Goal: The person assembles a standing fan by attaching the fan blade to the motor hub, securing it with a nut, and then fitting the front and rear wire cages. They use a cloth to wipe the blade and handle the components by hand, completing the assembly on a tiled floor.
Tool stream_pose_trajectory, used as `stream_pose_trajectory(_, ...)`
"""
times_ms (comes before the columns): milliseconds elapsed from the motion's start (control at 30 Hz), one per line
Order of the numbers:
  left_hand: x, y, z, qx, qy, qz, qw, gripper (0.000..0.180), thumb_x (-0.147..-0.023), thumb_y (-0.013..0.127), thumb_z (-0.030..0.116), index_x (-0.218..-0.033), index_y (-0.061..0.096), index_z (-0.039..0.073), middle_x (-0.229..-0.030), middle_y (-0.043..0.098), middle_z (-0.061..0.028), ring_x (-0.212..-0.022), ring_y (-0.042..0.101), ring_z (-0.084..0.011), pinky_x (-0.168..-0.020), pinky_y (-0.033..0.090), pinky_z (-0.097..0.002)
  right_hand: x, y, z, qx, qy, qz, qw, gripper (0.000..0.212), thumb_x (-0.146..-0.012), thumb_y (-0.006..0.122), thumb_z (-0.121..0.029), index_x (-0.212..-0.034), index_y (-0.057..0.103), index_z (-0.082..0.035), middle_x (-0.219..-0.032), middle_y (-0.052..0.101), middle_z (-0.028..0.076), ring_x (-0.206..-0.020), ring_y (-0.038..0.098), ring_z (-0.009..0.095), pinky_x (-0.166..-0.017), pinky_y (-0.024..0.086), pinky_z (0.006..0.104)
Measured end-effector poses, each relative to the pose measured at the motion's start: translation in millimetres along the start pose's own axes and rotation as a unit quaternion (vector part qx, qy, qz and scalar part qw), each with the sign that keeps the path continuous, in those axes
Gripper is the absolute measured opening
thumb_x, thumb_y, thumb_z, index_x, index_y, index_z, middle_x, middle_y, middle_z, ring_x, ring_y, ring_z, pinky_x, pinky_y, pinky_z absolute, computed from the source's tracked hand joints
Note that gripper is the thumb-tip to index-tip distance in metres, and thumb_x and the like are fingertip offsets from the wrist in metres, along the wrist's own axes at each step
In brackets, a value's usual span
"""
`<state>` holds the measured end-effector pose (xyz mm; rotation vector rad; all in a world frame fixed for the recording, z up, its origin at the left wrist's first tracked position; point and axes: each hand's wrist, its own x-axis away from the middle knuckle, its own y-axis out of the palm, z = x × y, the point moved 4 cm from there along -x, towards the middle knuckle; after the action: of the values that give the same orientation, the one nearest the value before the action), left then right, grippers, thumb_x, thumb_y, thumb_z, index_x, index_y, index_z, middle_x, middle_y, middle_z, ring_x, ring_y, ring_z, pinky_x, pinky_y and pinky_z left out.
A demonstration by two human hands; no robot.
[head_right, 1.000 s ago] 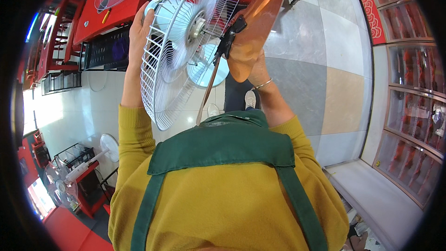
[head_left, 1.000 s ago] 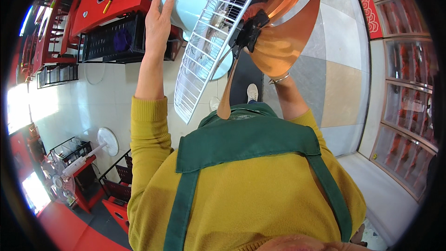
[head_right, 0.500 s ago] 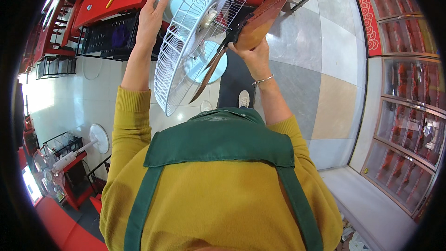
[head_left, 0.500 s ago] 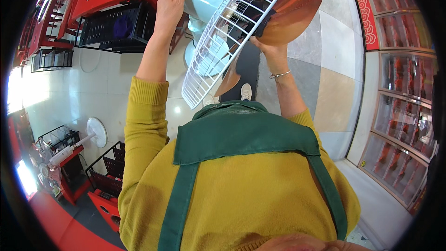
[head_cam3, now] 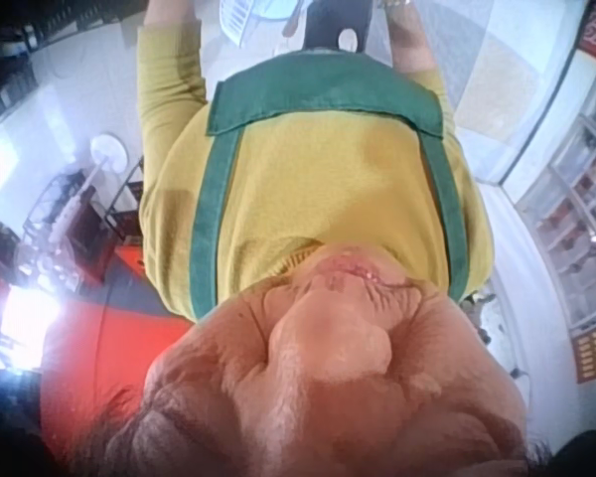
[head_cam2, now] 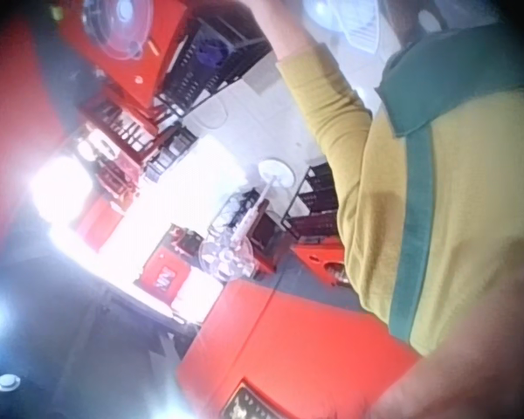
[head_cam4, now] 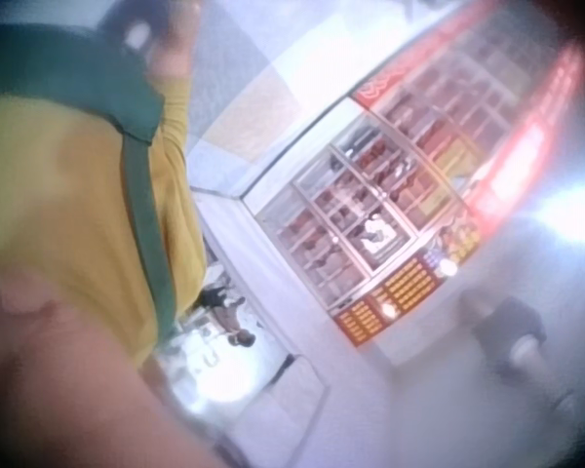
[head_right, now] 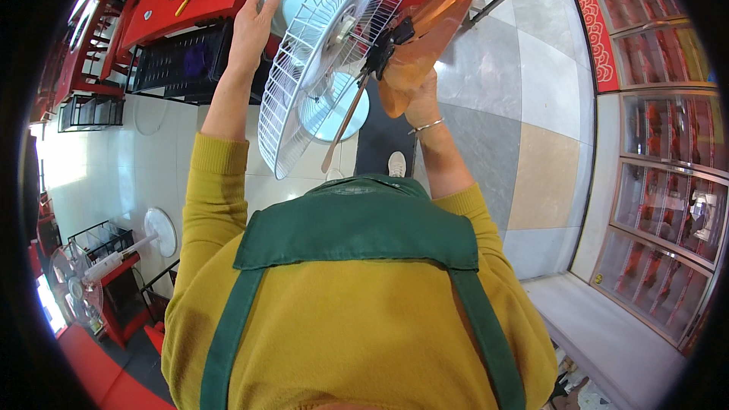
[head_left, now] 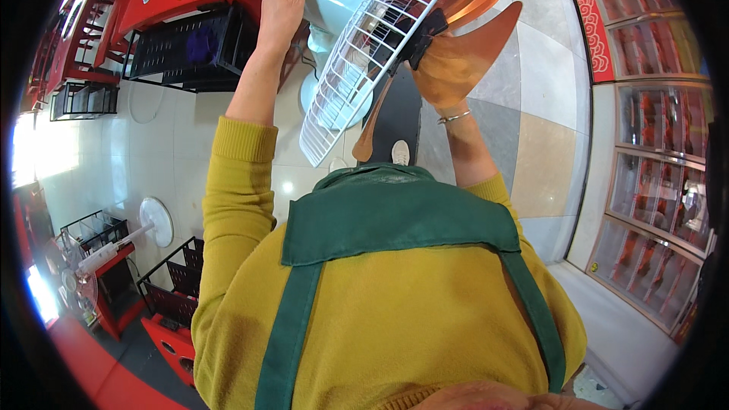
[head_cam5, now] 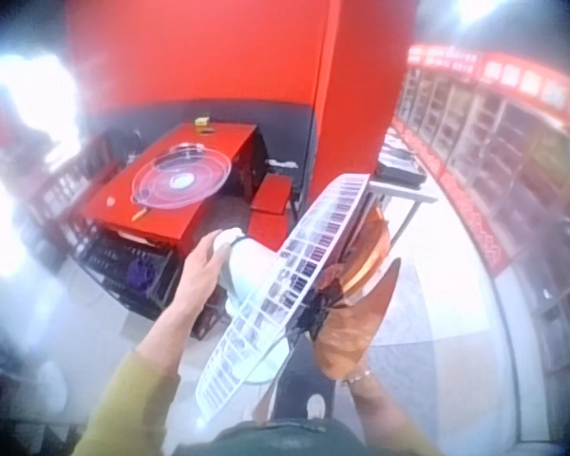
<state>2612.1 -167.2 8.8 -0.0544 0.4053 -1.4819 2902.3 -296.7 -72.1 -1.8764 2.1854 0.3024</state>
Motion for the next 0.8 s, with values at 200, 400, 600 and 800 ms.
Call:
stream_pose_trajectory(200,0,0,-1,-0.015,0.012,0.007,1.000,0.057,-0.097,0.064,0.042,-0.141,0.056,0.007,-0.128,0.066,-0.0205,-0.120,0.062,-0.0321,-0.102,0.046,-0.0382,3,-1,10,-0.135,0.044,0.015,0.990,0.073,-0.075,0.083,0.002,-0.138,0.047,-0.003,-0.121,0.062,0.003,-0.110,0.060,0.014,-0.095,0.052,0.0292)
stream_pose_trajectory(400,4,1,6,-0.005,0.014,0.007,1.000,0.056,-0.098,0.063,0.042,-0.141,0.057,0.007,-0.128,0.066,-0.0188,-0.119,0.062,-0.0288,-0.102,0.046,-0.0367,4,4,-2,-0.137,-0.004,-0.025,0.990,0.066,-0.082,0.078,-0.005,-0.138,0.043,-0.005,-0.124,0.058,0.006,-0.112,0.058,0.016,-0.097,0.053,0.0327)
stream_pose_trajectory(600,5,1,10,0.001,-0.016,0.008,1.000,0.053,-0.098,0.064,0.037,-0.140,0.057,0.006,-0.128,0.066,-0.0164,-0.119,0.061,-0.0255,-0.102,0.045,-0.0342,6,0,-3,0.198,-0.063,-0.009,0.978,0.080,-0.069,0.084,0.000,-0.136,0.041,-0.004,-0.118,0.056,0.008,-0.111,0.058,0.018,-0.097,0.054,0.0368)
stream_pose_trajectory(800,1,1,6,0.040,-0.027,-0.001,0.999,0.050,-0.098,0.066,0.030,-0.139,0.057,0.002,-0.123,0.067,-0.0117,-0.111,0.060,-0.0168,-0.098,0.044,-0.0288,23,-49,-28,0.234,-0.111,0.013,0.966,0.048,-0.082,0.079,-0.002,-0.126,0.059,-0.005,-0.116,0.064,0.002,-0.110,0.060,0.017,-0.100,0.049,0.0348)
